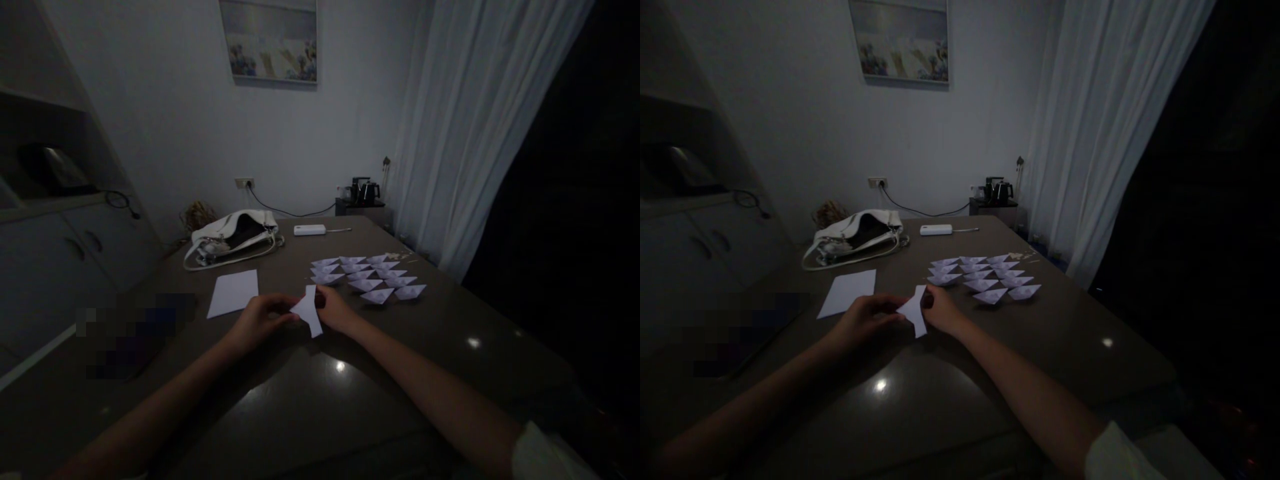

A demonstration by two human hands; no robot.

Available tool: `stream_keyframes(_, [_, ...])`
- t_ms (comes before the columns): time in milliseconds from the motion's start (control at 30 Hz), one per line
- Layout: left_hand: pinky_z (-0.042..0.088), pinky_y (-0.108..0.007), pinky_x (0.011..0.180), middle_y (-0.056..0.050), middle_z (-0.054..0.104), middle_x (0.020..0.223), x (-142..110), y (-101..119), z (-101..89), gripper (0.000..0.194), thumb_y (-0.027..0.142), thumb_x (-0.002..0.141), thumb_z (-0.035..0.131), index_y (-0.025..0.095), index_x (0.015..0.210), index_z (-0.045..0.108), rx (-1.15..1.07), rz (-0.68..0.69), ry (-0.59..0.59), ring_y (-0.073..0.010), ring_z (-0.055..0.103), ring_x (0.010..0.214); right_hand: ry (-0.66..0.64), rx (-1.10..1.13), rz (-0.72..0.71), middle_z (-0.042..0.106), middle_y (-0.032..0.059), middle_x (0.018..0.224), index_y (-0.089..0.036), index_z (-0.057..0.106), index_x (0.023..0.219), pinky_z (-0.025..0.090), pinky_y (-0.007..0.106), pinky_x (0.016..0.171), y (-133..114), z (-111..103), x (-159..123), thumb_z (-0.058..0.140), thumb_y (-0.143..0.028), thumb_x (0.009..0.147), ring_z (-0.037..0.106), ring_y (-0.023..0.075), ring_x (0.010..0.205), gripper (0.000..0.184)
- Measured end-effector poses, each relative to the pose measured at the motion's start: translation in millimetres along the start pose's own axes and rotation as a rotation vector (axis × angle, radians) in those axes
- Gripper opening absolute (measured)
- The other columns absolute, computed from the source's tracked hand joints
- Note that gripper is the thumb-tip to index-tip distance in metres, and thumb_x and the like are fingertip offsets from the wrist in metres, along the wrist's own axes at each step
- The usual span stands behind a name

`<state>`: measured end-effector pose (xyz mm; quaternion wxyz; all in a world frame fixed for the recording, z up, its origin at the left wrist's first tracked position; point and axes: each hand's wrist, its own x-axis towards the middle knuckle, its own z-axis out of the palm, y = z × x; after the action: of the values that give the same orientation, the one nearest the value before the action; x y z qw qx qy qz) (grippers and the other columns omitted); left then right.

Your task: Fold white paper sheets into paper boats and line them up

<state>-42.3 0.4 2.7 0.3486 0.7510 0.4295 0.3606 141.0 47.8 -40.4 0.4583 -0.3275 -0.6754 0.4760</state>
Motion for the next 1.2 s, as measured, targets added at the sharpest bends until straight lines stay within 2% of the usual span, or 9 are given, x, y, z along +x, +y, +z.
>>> stream_keyframes(233, [0.052, -0.039, 0.08, -0.011, 0.072, 0.097, 2, -4, 0.4, 0.041, 0.04, 0.07, 0.071, 0.012, 0.1, 0.069, -0.148, -0.066, -0.006, -0.0282, 0.067, 0.088, -0.014, 0.086, -0.008, 0.065, 0.0025, 0.082, -0.016, 0.055, 0.077, 0.05, 0.029, 0.07, -7, -1, -2, 0.068, -0.012, 0.061, 0.062, 0.0162, 0.075, 0.02])
stream_keyframes(367, [0.053, -0.035, 0.073, -0.008, 0.073, 0.088, 3, -3, 0.9, 0.038, 0.041, 0.067, 0.072, 0.013, 0.092, 0.069, -0.221, -0.093, 0.002, -0.0257, 0.068, 0.081, -0.029, 0.087, 0.004, 0.063, 0.0014, 0.074, -0.016, 0.057, 0.079, 0.047, 0.023, 0.053, -8, -1, -3, 0.069, -0.026, 0.069, 0.059, 0.0127, 0.06, 0.019])
stream_keyframes(500, [0.052, -0.031, 0.066, -0.005, 0.072, 0.076, 3, 2, 0.2, 0.034, 0.043, 0.065, 0.073, 0.014, 0.082, 0.069, -0.232, -0.124, 0.037, -0.0233, 0.066, 0.074, -0.063, 0.064, 0.039, 0.059, -0.0009, 0.063, -0.016, 0.057, 0.082, 0.039, 0.019, 0.038, -8, 0, -2, 0.061, -0.045, 0.077, 0.051, 0.0082, 0.042, 0.03])
stream_keyframes(633, [0.048, -0.028, 0.062, -0.003, 0.07, 0.072, 5, 1, -1.9, 0.035, 0.045, 0.062, 0.074, 0.014, 0.077, 0.067, -0.245, -0.156, 0.105, -0.0195, 0.063, 0.067, -0.036, 0.079, 0.057, 0.056, -0.0018, 0.061, -0.015, 0.054, 0.082, 0.038, 0.016, 0.036, -12, -1, -2, 0.052, -0.054, 0.08, 0.055, 0.0084, 0.042, 0.039])
stream_keyframes(800, [0.045, -0.026, 0.059, -0.002, 0.067, 0.069, 7, -5, -2.9, 0.039, 0.048, 0.063, 0.072, 0.013, 0.079, 0.066, -0.229, -0.179, 0.184, -0.0169, 0.059, 0.063, 0.069, 0.207, 0.103, 0.062, 0.0021, 0.085, -0.02, 0.05, 0.104, 0.04, 0.016, 0.037, -21, -2, -4, 0.056, -0.052, 0.078, 0.06, 0.0083, 0.047, 0.041])
stream_keyframes(867, [0.045, -0.026, 0.058, -0.002, 0.066, 0.068, 7, -5, -2.6, 0.04, 0.051, 0.062, 0.071, 0.014, 0.077, 0.065, -0.217, -0.191, 0.201, -0.017, 0.059, 0.062, 0.067, 0.229, 0.098, 0.063, 0.0011, 0.088, -0.023, 0.046, 0.11, 0.043, 0.016, 0.04, -24, -3, -4, 0.06, -0.049, 0.076, 0.063, 0.0099, 0.053, 0.045])
stream_keyframes(967, [0.045, -0.026, 0.059, -0.003, 0.065, 0.068, 8, -4, -2.2, 0.043, 0.052, 0.061, 0.072, 0.013, 0.077, 0.064, -0.209, -0.195, 0.199, -0.0174, 0.06, 0.063, 0.026, 0.204, 0.037, 0.064, 0.0011, 0.089, -0.021, 0.051, 0.102, 0.046, 0.018, 0.045, -25, -2, -5, 0.07, -0.043, 0.067, 0.062, 0.0113, 0.061, 0.045])
stream_keyframes(1067, [0.045, -0.026, 0.059, -0.002, 0.065, 0.067, 9, -5, -1.2, 0.044, 0.052, 0.059, 0.073, 0.013, 0.077, 0.063, -0.217, -0.205, 0.162, -0.0174, 0.06, 0.063, 0.039, 0.138, -0.017, 0.063, 0.0041, 0.095, -0.017, 0.06, 0.091, 0.047, 0.02, 0.047, -21, -2, -3, 0.073, -0.04, 0.063, 0.06, 0.0125, 0.066, 0.038])
stream_keyframes(1200, [0.046, -0.027, 0.058, -0.002, 0.064, 0.066, 8, -8, 2.3, 0.043, 0.051, 0.06, 0.073, 0.013, 0.076, 0.061, -0.261, -0.208, 0.038, -0.0179, 0.061, 0.062, 0.073, 0.053, -0.019, 0.064, 0.0029, 0.079, -0.016, 0.066, 0.081, 0.044, 0.021, 0.048, -15, -3, -1, 0.069, -0.038, 0.067, 0.056, 0.012, 0.061, 0.027])
